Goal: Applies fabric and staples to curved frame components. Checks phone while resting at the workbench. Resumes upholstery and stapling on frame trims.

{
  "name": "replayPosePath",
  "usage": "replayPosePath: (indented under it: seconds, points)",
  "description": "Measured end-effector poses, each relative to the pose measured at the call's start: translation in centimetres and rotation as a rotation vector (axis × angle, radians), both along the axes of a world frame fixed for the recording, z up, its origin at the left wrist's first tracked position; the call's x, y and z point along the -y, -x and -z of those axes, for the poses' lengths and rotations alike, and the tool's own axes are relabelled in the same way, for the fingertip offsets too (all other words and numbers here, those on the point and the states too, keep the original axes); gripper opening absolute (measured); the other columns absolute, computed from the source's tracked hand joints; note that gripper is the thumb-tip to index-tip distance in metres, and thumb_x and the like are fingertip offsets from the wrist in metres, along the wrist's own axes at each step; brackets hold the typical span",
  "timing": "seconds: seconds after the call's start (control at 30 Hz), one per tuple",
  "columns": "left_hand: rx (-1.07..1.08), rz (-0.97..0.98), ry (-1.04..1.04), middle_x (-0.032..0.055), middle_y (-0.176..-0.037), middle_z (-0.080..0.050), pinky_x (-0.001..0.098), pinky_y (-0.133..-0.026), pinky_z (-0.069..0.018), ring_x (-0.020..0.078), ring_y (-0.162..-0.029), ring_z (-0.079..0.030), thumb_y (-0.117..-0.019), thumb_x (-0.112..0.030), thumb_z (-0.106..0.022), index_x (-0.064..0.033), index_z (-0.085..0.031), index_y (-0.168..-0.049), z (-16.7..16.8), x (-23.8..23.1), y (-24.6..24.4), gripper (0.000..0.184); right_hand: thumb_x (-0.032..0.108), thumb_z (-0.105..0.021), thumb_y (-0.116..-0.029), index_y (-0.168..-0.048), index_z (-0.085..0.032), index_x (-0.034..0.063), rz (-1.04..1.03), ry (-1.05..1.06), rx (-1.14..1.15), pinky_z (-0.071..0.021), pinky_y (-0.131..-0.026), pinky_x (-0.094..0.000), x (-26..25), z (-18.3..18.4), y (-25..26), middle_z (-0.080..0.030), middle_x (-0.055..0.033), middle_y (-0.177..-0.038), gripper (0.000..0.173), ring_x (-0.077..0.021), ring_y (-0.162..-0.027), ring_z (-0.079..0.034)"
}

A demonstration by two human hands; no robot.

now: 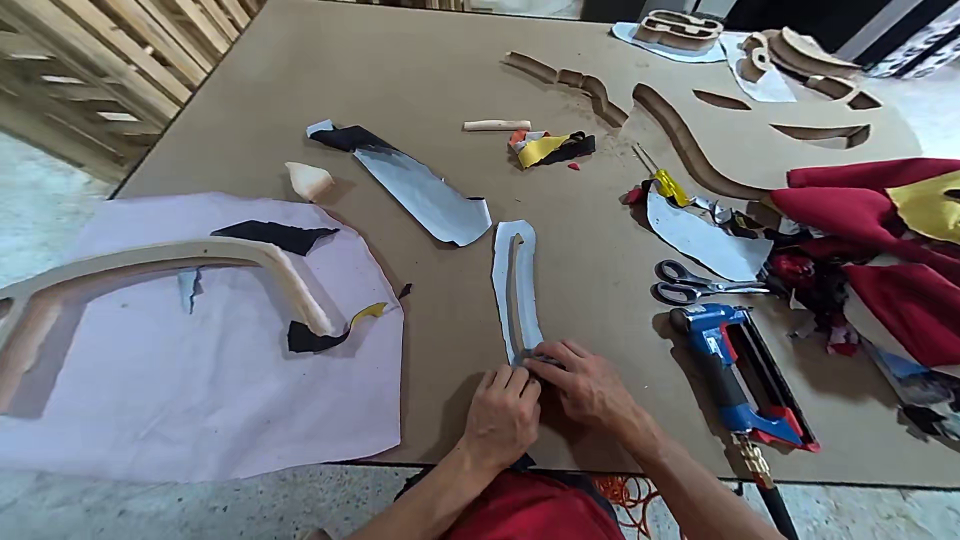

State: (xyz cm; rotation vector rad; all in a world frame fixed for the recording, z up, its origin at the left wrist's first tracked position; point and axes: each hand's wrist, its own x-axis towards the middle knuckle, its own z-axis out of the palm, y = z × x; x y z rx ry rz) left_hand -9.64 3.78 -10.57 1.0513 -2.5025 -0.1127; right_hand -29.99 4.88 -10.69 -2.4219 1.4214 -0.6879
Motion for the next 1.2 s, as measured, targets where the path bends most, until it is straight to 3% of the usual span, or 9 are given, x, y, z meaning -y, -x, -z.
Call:
replayPosePath:
  seconds: [0.17,0.3,0.43,0.57,0.7,0.8,0.97,1.07,1.2]
  points:
    - [-0.070,-0.091,0.031,0.0057,-0.092,-0.074,0.0381,-0.076,-0.0587,0.0218,-0.087,-0.071,-0.0964,-0.019,-0.056,-0.0091,-0.077,-0.093,0.7,-1.0,0.4,0.023,0.005,-0.059,-0.0899,-0.118,-0.076,0.0224,-0.159,-0.054,0.030,-0.0598,-0.083,-0.0357,1.5,-0.6,0.9,-0.067,0.0031,-0.129,0.037,-0.0173,-0.110,-0.065]
    - [-0.107,-0.152,0.027,0.0058,-0.094,-0.074,0.0381,-0.079,-0.0581,0.0207,-0.088,-0.071,-0.1012,-0.021,-0.057,-0.0099,-0.076,-0.094,1.0,-1.4,0.9,0.023,0.004,-0.061,-0.0897,-0.112,-0.079,0.0188,-0.270,-0.058,0.097,-0.0541,-0.100,-0.0318,3.2,-0.3,1.8,-0.066,0.0046,-0.134,0.033,-0.0139,-0.122,-0.061]
    - [-0.119,-0.192,0.032,0.0043,-0.096,-0.074,0.0371,-0.084,-0.0582,0.0193,-0.094,-0.071,-0.1017,-0.021,-0.057,-0.0110,-0.075,-0.094,1.1,-1.5,1.2,0.022,0.003,-0.058,-0.0902,-0.115,-0.078,0.0177,-0.324,-0.063,0.128,-0.0518,-0.104,-0.0306,4.1,0.3,2.1,-0.068,0.0057,-0.133,0.035,-0.0125,-0.123,-0.060]
    - [-0.164,-0.214,0.033,0.0046,-0.109,-0.074,0.0414,-0.102,-0.0537,0.0223,-0.118,-0.066,-0.1017,-0.020,-0.054,-0.0098,-0.075,-0.093,1.8,-1.3,1.6,0.025,0.000,-0.057,-0.0895,-0.111,-0.081,0.0151,-0.291,-0.103,0.215,-0.0504,-0.105,-0.0309,4.5,0.7,2.2,-0.072,0.0066,-0.128,0.035,-0.0118,-0.121,-0.063]
    - [-0.257,-0.243,-0.093,0.0065,-0.113,-0.073,0.0408,-0.111,-0.0498,0.0249,-0.130,-0.060,-0.0996,-0.017,-0.055,-0.0067,-0.074,-0.091,1.7,-0.7,2.5,0.024,-0.001,-0.055,-0.0899,-0.103,-0.082,0.0132,-0.200,-0.262,0.315,-0.0513,-0.103,-0.0325,4.9,-0.1,1.7,-0.075,0.0054,-0.121,0.033,-0.0106,-0.117,-0.065]
    - [-0.265,-0.257,-0.187,0.0092,-0.123,-0.071,0.0395,-0.111,-0.0498,0.0248,-0.134,-0.058,-0.0989,-0.013,-0.054,-0.0040,-0.073,-0.093,1.4,-0.8,2.8,0.022,0.004,-0.054,-0.0929,-0.108,-0.080,0.0153,-0.057,-0.356,0.332,-0.0546,-0.099,-0.0363,4.2,-2.5,2.8,-0.075,0.0039,-0.117,0.032,-0.0109,-0.113,-0.067]
    - [-0.265,-0.236,-0.208,0.0097,-0.123,-0.071,0.0354,-0.105,-0.0547,0.0239,-0.129,-0.063,-0.1016,-0.011,-0.049,-0.0036,-0.070,-0.091,1.1,-0.8,2.6,0.025,0.013,-0.052,-0.0925,-0.113,-0.077,0.0161,0.319,-0.163,0.266,-0.0608,-0.080,-0.0363,0.7,-4.0,7.6,-0.074,0.0015,-0.107,0.033,-0.0125,-0.094,-0.070]
    - [-0.234,-0.190,-0.181,0.0095,-0.123,-0.072,0.0343,-0.103,-0.0561,0.0239,-0.127,-0.065,-0.1017,-0.012,-0.050,-0.0043,-0.071,-0.093,1.1,-0.6,2.1,0.024,0.012,-0.054,-0.0935,-0.115,-0.078,0.0177,0.272,-0.205,0.168,-0.0597,-0.087,-0.0402,0.7,-3.7,7.2,-0.074,-0.0002,-0.113,0.032,-0.0168,-0.103,-0.070]
    - [-0.231,-0.182,-0.120,0.0124,-0.125,-0.071,0.0404,-0.107,-0.0539,0.0277,-0.128,-0.063,-0.1010,-0.013,-0.053,-0.0043,-0.073,-0.095,1.3,-0.5,2.0,0.022,0.016,-0.059,-0.0971,-0.118,-0.077,0.0234,0.094,-0.105,0.135,-0.0590,-0.089,-0.0366,3.9,-2.6,3.0,-0.071,0.0014,-0.117,0.029,-0.0152,-0.108,-0.067]
